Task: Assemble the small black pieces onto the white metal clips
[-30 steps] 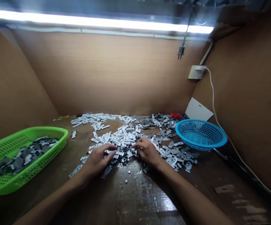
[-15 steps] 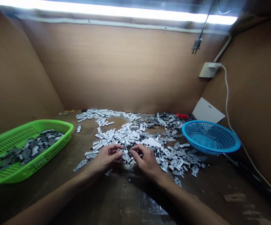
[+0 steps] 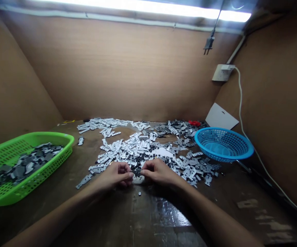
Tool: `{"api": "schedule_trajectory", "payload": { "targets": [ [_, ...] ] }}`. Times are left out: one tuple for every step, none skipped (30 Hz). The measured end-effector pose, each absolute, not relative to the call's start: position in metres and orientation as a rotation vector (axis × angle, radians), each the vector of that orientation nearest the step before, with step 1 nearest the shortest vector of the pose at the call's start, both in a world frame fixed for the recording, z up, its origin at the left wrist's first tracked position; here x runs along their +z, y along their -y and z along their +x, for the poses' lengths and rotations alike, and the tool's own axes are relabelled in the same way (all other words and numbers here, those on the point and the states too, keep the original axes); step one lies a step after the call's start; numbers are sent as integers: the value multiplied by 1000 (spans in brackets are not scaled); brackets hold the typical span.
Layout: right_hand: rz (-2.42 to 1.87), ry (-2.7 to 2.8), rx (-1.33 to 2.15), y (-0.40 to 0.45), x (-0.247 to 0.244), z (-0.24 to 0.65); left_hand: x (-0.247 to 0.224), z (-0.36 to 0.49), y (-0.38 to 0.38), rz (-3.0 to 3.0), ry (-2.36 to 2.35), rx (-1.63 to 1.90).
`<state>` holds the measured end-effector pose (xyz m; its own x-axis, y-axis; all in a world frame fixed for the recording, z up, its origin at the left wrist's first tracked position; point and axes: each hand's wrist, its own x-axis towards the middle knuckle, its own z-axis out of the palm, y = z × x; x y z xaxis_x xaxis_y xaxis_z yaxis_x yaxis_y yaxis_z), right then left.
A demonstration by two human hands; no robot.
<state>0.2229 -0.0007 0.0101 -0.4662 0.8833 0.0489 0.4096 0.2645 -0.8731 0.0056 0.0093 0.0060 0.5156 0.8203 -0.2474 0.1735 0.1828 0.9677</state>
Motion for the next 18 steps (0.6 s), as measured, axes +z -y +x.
{"api": "schedule_trajectory", "payload": {
  "targets": [
    [-1177,1957,1146,-1,12,226,7,5,-9,1328,-964,545],
    [-1204,1908,1116,-4,15,229,8,4,-10,1308,-967,514],
    [-1239,1867,1042,-6,18,233,9,4,-9,1286,-974,487],
    [-1275,1847,933,-8,20,237,9,3,-9,1272,-981,463],
    [-1301,1868,810,-10,21,240,10,3,-9,1269,-983,441],
    [-1319,1928,692,-11,22,243,9,3,-8,1280,-981,419],
    [-1332,2016,584,-11,21,245,9,3,-7,1298,-979,396],
    [-1341,2116,488,-11,20,246,9,3,-7,1320,-981,380],
    [-1352,2213,402,-10,18,245,8,3,-7,1341,-986,367],
    [-1364,2292,317,-8,15,243,8,4,-6,1359,-996,360],
    [-1381,2348,236,-7,12,240,8,4,-7,1371,-1011,358],
    [-1398,2385,163,-6,9,237,8,4,-7,1379,-1026,355],
    [-1412,2411,106,-5,6,235,9,4,-7,1381,-1040,351],
    [-1422,2430,66,-5,4,233,9,3,-8,1379,-1052,346],
    [-1429,2442,45,-6,2,232,9,3,-9,1375,-1061,341],
    [-1431,2451,43,-7,1,231,9,3,-10,1369,-1066,336],
    [-1430,2452,55,-8,0,232,9,3,-10,1363,-1068,334],
    [-1423,2442,78,-10,-1,233,9,3,-11,1358,-1069,336]
  ]
}}
